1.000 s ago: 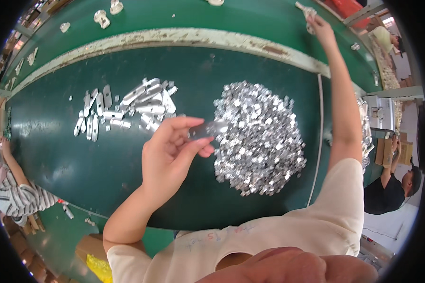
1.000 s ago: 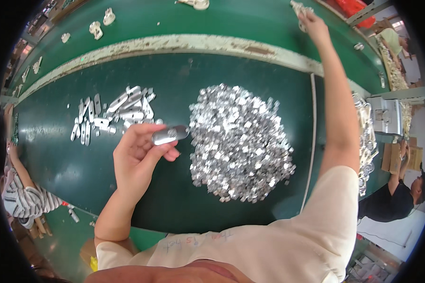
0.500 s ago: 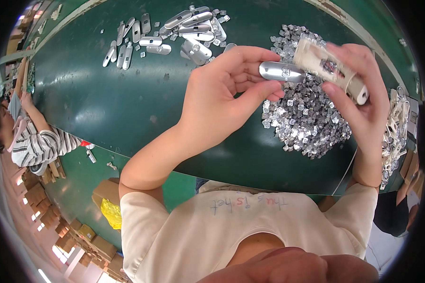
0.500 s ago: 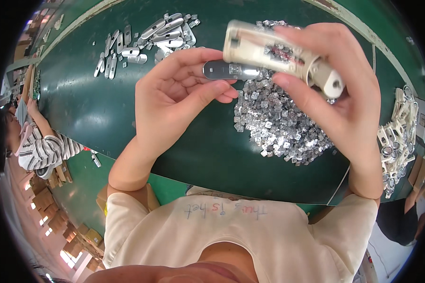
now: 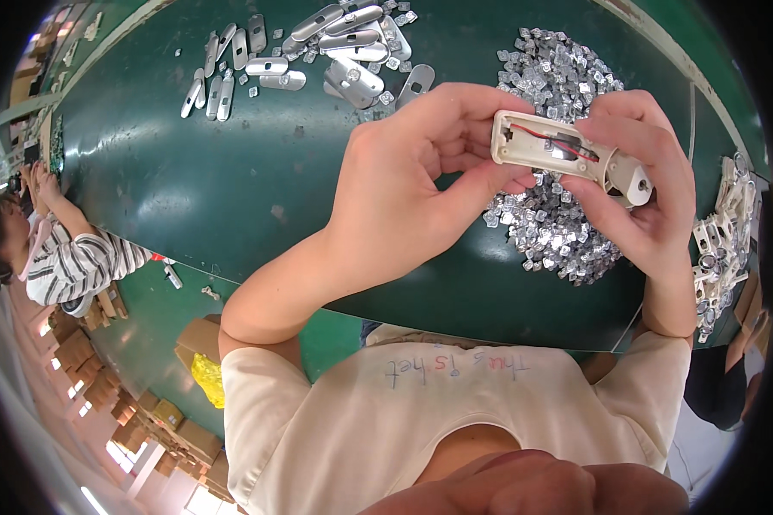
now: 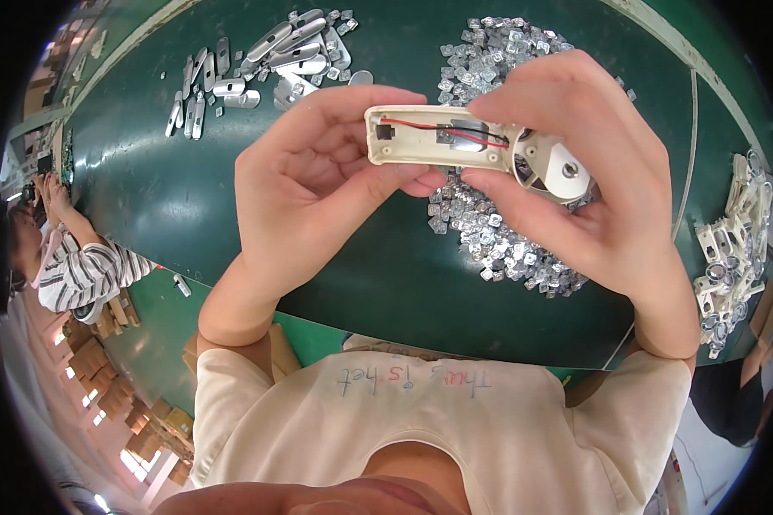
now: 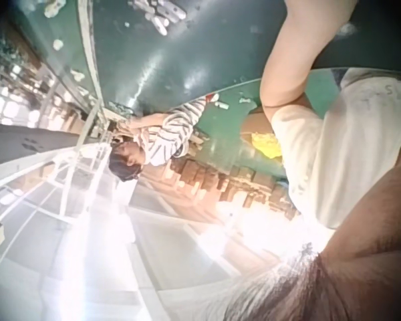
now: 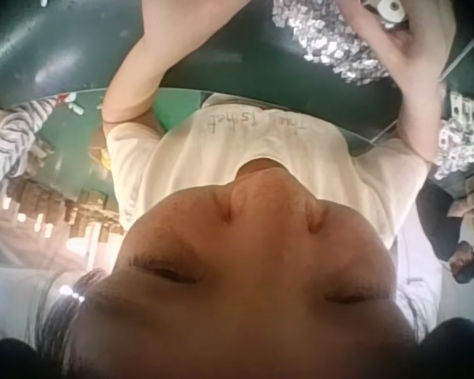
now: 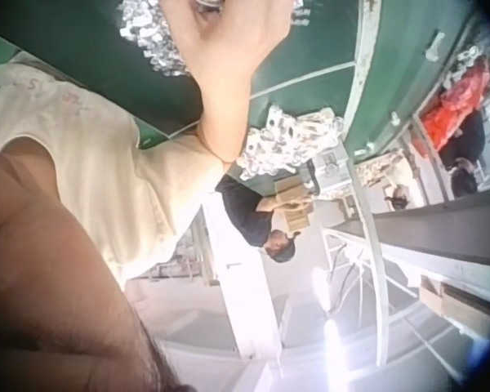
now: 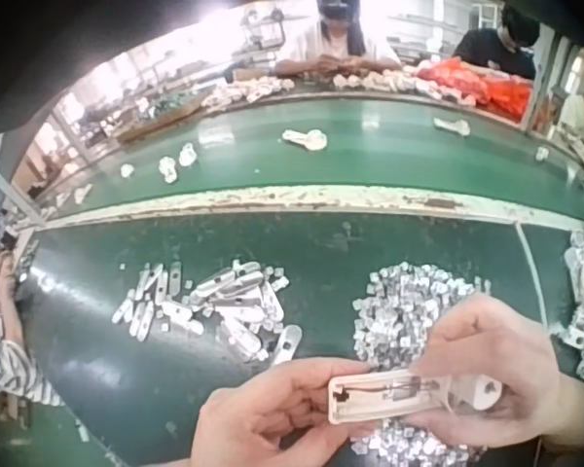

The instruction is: Assembling small metal components into a plastic housing on an assembly line.

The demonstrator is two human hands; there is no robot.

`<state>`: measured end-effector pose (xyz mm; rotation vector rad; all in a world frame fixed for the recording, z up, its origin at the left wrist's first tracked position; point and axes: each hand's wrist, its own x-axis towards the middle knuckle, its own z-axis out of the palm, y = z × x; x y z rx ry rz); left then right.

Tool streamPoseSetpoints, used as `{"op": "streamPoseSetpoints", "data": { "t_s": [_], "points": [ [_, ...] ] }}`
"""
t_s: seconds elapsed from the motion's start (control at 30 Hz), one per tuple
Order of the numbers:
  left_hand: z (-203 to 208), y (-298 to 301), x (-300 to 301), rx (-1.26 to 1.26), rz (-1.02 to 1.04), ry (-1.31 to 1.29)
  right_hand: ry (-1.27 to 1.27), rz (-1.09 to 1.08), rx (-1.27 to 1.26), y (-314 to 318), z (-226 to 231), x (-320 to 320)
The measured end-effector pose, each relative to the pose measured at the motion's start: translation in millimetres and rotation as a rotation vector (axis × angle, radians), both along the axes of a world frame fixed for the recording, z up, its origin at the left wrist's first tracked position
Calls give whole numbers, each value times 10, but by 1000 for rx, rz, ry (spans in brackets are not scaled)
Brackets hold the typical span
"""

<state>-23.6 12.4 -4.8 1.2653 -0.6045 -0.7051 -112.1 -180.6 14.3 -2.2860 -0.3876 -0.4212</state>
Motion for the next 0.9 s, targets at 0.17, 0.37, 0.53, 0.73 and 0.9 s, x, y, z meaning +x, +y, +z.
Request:
{"op": "streamPoseSetpoints", "data": {
  "t_s": [0.17, 0.37, 0.53, 0.73, 0.9],
  "points": [
    [-28, 25, 15, -4, -17, -36, 5, 18, 1, -12, -7, 30],
    [-4, 24, 23, -12, -32, -4, 49, 3, 38, 7, 6, 13],
    [-4, 13, 28, -17, -34, 47, 65, -21, 49, 22, 10, 9],
    [20, 55, 47, 16, -44, 89, 18, 0, 23, 81, -75, -30],
    [-32, -3, -11, 80, 82, -15, 375, -62, 563, 218, -102, -45]
  ]
}}
